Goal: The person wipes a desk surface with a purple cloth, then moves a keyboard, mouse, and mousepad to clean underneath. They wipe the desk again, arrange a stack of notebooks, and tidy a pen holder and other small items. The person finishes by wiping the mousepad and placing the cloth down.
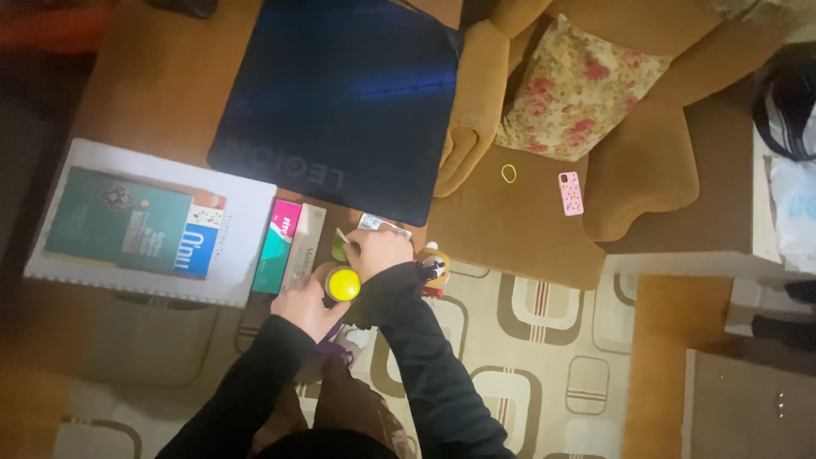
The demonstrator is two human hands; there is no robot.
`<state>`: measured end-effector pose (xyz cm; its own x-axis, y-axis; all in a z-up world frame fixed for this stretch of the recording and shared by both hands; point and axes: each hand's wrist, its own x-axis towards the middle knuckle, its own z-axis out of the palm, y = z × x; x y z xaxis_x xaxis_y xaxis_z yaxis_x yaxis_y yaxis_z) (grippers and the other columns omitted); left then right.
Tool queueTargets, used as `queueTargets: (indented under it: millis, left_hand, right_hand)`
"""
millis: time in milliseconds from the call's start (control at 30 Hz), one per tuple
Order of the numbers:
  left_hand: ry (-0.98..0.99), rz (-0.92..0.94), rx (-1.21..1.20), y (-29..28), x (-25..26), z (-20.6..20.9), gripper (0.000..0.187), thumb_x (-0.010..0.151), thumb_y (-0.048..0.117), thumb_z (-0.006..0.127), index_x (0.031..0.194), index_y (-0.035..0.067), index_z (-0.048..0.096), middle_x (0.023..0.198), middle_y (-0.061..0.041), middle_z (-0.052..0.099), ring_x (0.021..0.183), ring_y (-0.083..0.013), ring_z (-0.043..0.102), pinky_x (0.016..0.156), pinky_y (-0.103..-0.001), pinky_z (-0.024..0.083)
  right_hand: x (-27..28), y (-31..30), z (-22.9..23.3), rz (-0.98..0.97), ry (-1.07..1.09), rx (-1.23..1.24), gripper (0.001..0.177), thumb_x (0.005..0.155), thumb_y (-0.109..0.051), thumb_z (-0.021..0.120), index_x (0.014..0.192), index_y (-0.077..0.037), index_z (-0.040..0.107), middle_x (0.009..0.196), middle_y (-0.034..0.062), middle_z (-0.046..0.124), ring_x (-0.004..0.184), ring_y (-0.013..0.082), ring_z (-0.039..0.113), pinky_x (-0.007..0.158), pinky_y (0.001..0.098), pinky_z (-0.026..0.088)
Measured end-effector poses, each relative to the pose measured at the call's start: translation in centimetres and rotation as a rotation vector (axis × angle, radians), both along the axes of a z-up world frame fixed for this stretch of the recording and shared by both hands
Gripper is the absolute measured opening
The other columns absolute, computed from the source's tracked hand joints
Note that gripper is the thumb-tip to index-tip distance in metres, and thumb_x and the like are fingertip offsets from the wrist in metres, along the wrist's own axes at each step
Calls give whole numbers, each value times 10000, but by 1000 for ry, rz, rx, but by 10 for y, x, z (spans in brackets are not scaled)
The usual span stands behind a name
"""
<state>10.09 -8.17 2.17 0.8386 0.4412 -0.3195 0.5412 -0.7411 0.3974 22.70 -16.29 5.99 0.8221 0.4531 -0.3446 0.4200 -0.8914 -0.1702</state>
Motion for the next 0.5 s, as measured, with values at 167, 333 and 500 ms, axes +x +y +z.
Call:
queueTargets:
  millis: [167, 333, 500]
  left_hand:
    - [-112, -2, -65, 5, -4, -22, 581, 575, 692, 555, 1045, 355, 498, 740, -20, 604, 770, -293, 649, 713, -443, 522]
    - [-54, 68, -63, 5, -11, -19, 580, 600, 669, 546, 1082, 354, 478, 743, -34, 631, 790, -312, 644, 756, -441, 514]
    - [32, 77, -36, 8, -10, -24, 584, 620, 671, 512, 1109, 354, 468, 729, -55, 648, 800, -318, 643, 757, -437, 508]
  right_hand:
    - [1, -1, 0, 195, -219, 188, 108, 778, -320, 592, 834, -273, 672, 711, -26, 653, 725, 206, 645, 641, 338, 521]
    - [3, -2, 1, 329, -360, 299, 82, 754, -322, 598, 792, -284, 661, 653, -44, 644, 700, 164, 622, 616, 312, 530]
    - [5, 0, -7, 420, -492, 352, 74, 776, -290, 570, 747, -334, 621, 563, -97, 586, 642, 94, 590, 583, 223, 501]
